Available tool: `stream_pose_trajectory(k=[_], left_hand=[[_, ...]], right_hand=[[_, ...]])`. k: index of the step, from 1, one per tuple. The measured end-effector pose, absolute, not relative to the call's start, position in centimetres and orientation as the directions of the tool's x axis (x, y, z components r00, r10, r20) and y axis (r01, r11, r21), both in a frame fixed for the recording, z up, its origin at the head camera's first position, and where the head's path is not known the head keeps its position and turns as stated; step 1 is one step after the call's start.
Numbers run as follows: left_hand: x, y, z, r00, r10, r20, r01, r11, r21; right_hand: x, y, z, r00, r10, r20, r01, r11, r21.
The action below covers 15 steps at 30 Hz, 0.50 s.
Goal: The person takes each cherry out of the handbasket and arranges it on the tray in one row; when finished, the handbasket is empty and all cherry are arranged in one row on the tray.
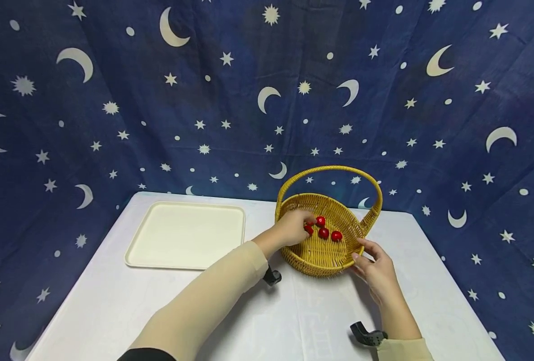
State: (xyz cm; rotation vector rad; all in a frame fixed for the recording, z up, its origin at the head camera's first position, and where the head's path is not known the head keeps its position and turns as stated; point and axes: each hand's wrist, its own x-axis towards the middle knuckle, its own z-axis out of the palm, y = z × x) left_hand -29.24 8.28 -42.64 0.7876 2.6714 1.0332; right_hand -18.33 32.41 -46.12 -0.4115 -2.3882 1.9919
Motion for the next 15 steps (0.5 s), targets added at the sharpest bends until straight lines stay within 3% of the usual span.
stream_pose_trajectory(k=[4, 15], left_hand=[[-30.1, 8.9, -43.1, -0.85, 0.526, -0.027, 0.368, 0.631, 0.683], [-30.9, 9.8, -44.0, -0.838, 0.53, -0.13, 0.367, 0.724, 0.584]], right_hand=[[-18.3, 32.5, -46.1, -0.964, 0.2, -0.176, 0.21, 0.161, -0.964], [-18.4, 32.6, -46.3, -0.96, 0.207, -0.19, 0.223, 0.147, -0.964]])
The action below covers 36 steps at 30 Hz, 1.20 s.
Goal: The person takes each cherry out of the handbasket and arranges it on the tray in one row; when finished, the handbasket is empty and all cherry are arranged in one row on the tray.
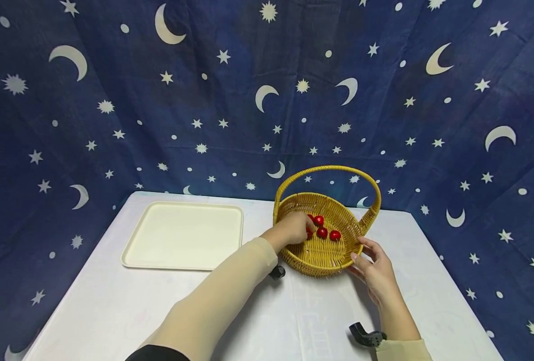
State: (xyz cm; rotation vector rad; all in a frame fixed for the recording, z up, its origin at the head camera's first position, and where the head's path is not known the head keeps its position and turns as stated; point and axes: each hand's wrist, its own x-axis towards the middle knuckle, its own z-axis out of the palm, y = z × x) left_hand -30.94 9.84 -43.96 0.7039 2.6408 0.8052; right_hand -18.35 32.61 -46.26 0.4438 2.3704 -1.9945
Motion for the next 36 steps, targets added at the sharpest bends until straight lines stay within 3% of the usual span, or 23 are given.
stream_pose_trajectory(k=[8, 22, 30, 36], left_hand=[[-30.8, 9.8, -44.1, -0.784, 0.602, -0.153, 0.481, 0.745, 0.463], [-28.2, 6.2, -40.8, -0.758, 0.648, 0.066, 0.467, 0.47, 0.749], [-24.9, 0.3, -39.7, -0.774, 0.607, 0.179, 0.467, 0.356, 0.81], [-23.9, -6.4, -40.5, -0.824, 0.512, 0.244, 0.458, 0.346, 0.819]], right_hand=[[-18.3, 32.3, -46.1, -0.965, 0.2, -0.168, 0.195, 0.123, -0.973], [-18.2, 32.2, -46.2, -0.948, 0.266, -0.178, 0.215, 0.117, -0.97], [-18.2, 32.2, -46.4, -0.944, 0.284, -0.169, 0.195, 0.066, -0.979], [-18.1, 32.0, -46.5, -0.945, 0.281, -0.165, 0.192, 0.071, -0.979]])
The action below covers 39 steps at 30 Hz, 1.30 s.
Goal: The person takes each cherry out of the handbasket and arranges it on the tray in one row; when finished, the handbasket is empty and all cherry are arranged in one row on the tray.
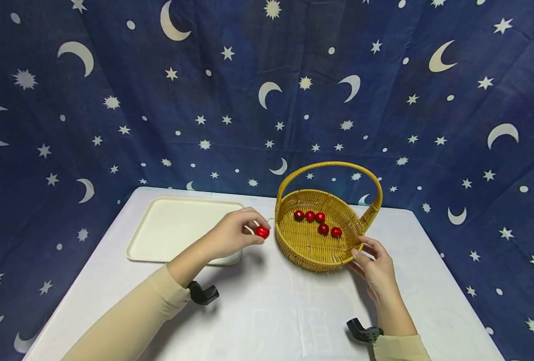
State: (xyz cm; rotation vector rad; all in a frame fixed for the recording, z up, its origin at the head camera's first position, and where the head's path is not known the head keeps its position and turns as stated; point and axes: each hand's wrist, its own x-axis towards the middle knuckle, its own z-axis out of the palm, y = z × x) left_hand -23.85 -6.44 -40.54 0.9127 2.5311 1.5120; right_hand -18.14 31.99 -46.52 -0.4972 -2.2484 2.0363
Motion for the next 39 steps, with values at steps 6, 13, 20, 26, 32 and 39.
stream_pose_trajectory(k=[6, 13, 20, 26, 32, 39], left_hand=[[-25.6, -15.1, -42.0, -0.918, 0.293, 0.267, 0.384, 0.492, 0.781], [-27.3, -24.0, -44.4, -0.971, 0.087, 0.222, 0.218, 0.707, 0.673], [-29.0, -27.6, -46.8, -0.994, 0.011, 0.108, 0.079, 0.752, 0.654], [-29.8, -28.2, -48.0, -0.998, 0.001, 0.069, 0.044, 0.779, 0.626], [-29.9, -28.0, -47.6, -0.996, -0.008, 0.088, 0.048, 0.786, 0.616], [-28.8, -26.1, -44.3, -0.989, -0.009, 0.15, 0.086, 0.789, 0.609]], right_hand=[[-18.2, 31.9, -46.4, -0.941, 0.296, -0.165, 0.2, 0.09, -0.976], [-18.2, 31.8, -46.3, -0.94, 0.3, -0.163, 0.201, 0.101, -0.974], [-18.4, 31.8, -46.3, -0.939, 0.304, -0.161, 0.2, 0.102, -0.974], [-18.2, 31.7, -46.5, -0.94, 0.297, -0.167, 0.201, 0.087, -0.976], [-18.2, 31.9, -46.7, -0.946, 0.286, -0.153, 0.182, 0.078, -0.98], [-18.3, 31.9, -46.7, -0.947, 0.286, -0.144, 0.173, 0.081, -0.982]])
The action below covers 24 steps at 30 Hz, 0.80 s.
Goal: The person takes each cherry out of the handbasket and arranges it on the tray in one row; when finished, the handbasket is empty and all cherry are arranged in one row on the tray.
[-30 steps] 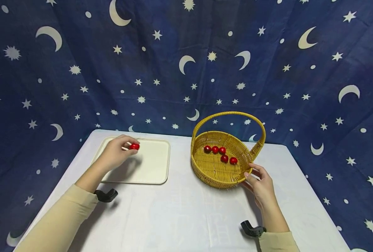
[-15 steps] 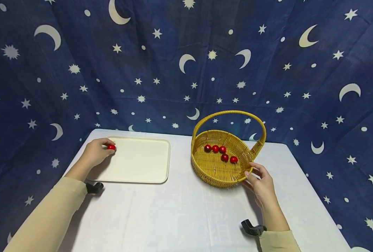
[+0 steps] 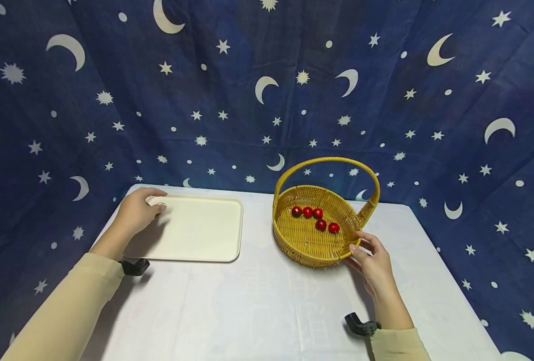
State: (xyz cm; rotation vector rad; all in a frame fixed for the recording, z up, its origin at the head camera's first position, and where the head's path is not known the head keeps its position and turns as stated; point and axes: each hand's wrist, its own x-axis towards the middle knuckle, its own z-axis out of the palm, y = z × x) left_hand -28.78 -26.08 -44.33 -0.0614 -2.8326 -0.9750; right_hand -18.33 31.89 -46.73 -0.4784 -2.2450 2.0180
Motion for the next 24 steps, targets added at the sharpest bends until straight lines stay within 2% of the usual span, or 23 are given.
stream_pose_trajectory(k=[7, 16, 24], left_hand=[[-27.2, -20.7, -40.9, -0.968, 0.095, 0.233, 0.228, 0.721, 0.654], [-24.9, -10.3, -38.9, -0.905, 0.297, 0.304, 0.424, 0.574, 0.701], [-24.9, -0.2, -39.8, -0.828, 0.504, 0.245, 0.507, 0.487, 0.711]], right_hand=[[-18.3, 32.0, -46.7, -0.942, 0.293, -0.165, 0.197, 0.084, -0.977], [-18.3, 32.2, -46.7, -0.942, 0.294, -0.163, 0.196, 0.087, -0.977], [-18.3, 32.0, -46.6, -0.942, 0.291, -0.166, 0.204, 0.104, -0.973]])
